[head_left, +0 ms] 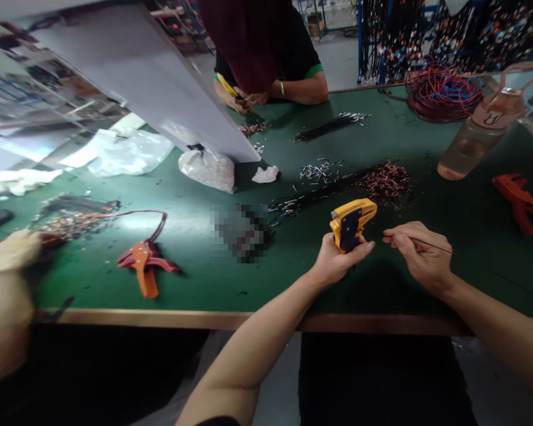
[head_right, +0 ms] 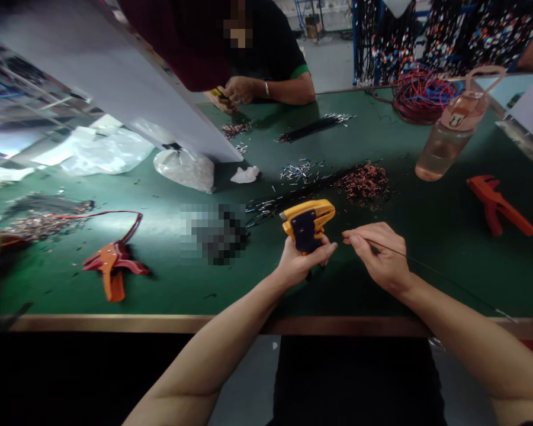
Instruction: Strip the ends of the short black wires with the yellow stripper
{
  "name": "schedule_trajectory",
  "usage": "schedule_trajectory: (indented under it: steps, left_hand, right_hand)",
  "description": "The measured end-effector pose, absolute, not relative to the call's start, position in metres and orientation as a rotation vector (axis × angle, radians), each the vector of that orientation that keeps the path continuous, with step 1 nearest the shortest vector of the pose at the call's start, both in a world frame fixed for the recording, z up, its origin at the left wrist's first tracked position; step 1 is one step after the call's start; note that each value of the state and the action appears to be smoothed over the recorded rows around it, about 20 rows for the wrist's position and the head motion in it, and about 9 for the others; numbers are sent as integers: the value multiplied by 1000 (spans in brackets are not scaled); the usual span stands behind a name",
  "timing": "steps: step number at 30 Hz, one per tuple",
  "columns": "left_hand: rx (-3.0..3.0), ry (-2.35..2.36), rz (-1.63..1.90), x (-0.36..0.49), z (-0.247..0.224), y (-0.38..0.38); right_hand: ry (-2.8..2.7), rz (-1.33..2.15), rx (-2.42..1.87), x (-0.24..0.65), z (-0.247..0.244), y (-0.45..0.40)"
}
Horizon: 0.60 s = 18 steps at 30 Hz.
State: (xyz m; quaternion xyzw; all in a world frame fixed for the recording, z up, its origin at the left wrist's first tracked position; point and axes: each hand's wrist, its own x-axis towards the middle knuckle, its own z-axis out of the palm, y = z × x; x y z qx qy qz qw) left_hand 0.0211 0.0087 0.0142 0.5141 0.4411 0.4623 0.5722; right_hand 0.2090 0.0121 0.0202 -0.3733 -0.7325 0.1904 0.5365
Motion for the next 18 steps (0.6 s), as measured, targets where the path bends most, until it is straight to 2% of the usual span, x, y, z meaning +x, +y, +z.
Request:
schedule_trajectory:
  steps: [13, 18]
  left_hand:
    - [1069, 1050, 1164, 18, 9, 14]
    - [789, 826, 1293, 14, 6, 23]
  right_hand:
    - [-1665, 487, -939, 210, 19, 12]
    - [-1587, 770, -981, 214, 14, 22]
